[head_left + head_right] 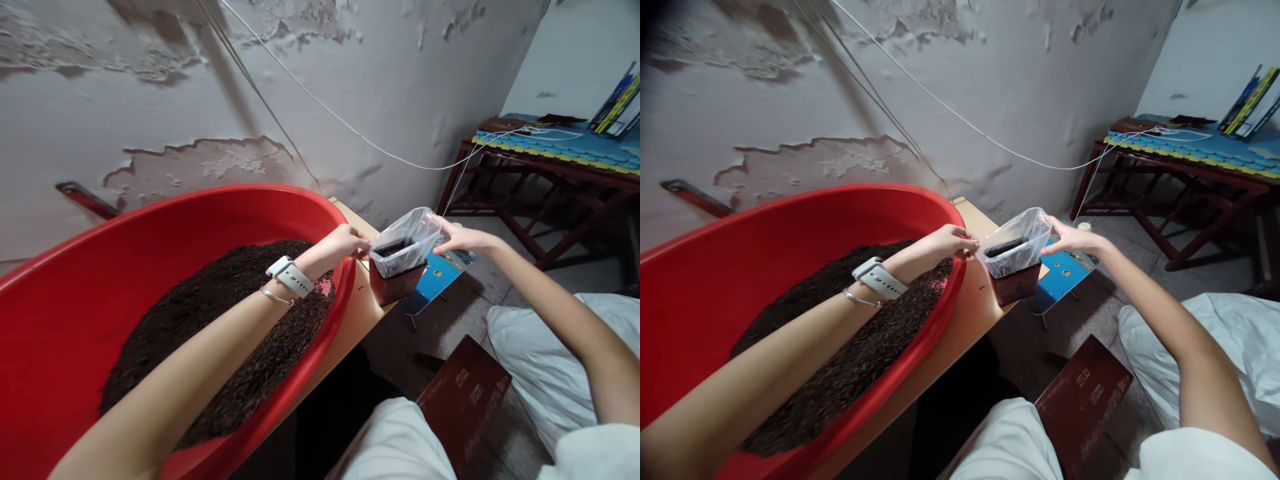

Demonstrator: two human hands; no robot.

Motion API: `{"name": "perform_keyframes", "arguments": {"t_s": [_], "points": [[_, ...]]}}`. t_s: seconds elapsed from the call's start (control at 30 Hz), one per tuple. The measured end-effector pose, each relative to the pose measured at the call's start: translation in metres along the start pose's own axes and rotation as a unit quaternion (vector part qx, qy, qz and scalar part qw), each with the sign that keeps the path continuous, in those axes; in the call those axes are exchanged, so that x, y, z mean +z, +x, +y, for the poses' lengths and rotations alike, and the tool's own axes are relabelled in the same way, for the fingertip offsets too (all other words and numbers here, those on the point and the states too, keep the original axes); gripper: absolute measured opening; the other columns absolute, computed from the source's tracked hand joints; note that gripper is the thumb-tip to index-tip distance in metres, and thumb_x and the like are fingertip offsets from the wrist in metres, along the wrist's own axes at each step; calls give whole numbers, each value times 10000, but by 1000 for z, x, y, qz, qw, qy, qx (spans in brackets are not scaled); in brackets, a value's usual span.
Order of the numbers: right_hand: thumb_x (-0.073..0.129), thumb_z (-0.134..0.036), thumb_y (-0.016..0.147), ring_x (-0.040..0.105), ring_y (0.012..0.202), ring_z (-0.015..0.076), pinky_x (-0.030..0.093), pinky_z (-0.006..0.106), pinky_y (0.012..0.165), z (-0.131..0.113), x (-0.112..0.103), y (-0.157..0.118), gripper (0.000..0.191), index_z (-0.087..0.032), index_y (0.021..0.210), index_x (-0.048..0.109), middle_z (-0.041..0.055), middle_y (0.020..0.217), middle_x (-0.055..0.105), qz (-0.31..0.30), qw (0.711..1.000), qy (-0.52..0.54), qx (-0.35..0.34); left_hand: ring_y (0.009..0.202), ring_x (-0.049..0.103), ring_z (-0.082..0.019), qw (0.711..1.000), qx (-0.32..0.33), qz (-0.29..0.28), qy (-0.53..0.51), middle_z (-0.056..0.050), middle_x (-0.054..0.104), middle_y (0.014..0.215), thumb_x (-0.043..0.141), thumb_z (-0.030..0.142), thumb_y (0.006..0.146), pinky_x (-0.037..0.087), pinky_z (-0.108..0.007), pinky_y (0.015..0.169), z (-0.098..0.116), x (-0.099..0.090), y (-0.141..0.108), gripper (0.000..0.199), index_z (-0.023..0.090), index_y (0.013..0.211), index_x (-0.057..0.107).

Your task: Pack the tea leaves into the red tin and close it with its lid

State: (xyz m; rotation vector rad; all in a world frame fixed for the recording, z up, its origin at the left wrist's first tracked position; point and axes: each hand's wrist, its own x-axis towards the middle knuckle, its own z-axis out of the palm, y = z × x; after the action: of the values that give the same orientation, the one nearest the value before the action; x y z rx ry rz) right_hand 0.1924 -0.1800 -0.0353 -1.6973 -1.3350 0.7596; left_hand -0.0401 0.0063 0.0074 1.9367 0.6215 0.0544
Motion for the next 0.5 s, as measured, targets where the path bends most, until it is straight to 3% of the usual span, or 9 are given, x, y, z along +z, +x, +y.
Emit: {"name": "perform_keyframes", "arguments": {"t_s": [0.13, 0.23, 0.33, 0.43, 0.5], "points": [[790, -376, 575, 360, 1353, 266, 328, 455, 1099, 16, 33, 9, 957, -279, 1414, 341, 97, 1491, 352, 51, 998, 35, -22, 950, 641, -163, 995, 71, 14, -70, -186, 647, 1117, 501, 65, 784, 519, -290, 798, 1, 16, 5, 287, 110, 1067, 494], [798, -368, 563, 396, 1330, 250, 316, 448, 1105, 20, 46, 13, 950, -252, 1396, 357, 113, 1432, 436, 69, 994, 68, -48, 1066, 591, -203, 991, 129, 35, 28, -205, 551, 1274, 540, 24, 695, 518, -336, 829, -8, 29, 1, 599, 147, 1252, 359], [802, -369, 556, 508, 1224, 245, 411, 451, 1024, 24, 42, 10, 941, -254, 1385, 372, 107, 1306, 556, 72, 990, 111, -41, 1203, 499, -274, 961, 174, 123, 178, -229, 460, 1333, 624, 108, 655, 466, -401, 940, -22, 33, -8, 776, 123, 1340, 260], [802, -380, 552, 594, 1084, 236, 471, 426, 935, 29, 30, 7, 874, -248, 1342, 451, 89, 1169, 640, 76, 986, 145, -17, 1332, 337, -353, 916, 196, 166, 309, -278, 358, 1385, 690, 185, 635, 390, -440, 1023, -30, 31, -10, 828, 50, 1339, 276], [795, -405, 556, 614, 1026, 232, 477, 405, 908, 31, 23, 7, 746, -228, 1243, 565, 81, 1100, 669, 89, 985, 147, -3, 1298, 369, -373, 890, 200, 151, 380, -277, 418, 1329, 683, 171, 652, 406, -445, 991, -28, 31, -5, 642, 33, 1224, 426]]}}
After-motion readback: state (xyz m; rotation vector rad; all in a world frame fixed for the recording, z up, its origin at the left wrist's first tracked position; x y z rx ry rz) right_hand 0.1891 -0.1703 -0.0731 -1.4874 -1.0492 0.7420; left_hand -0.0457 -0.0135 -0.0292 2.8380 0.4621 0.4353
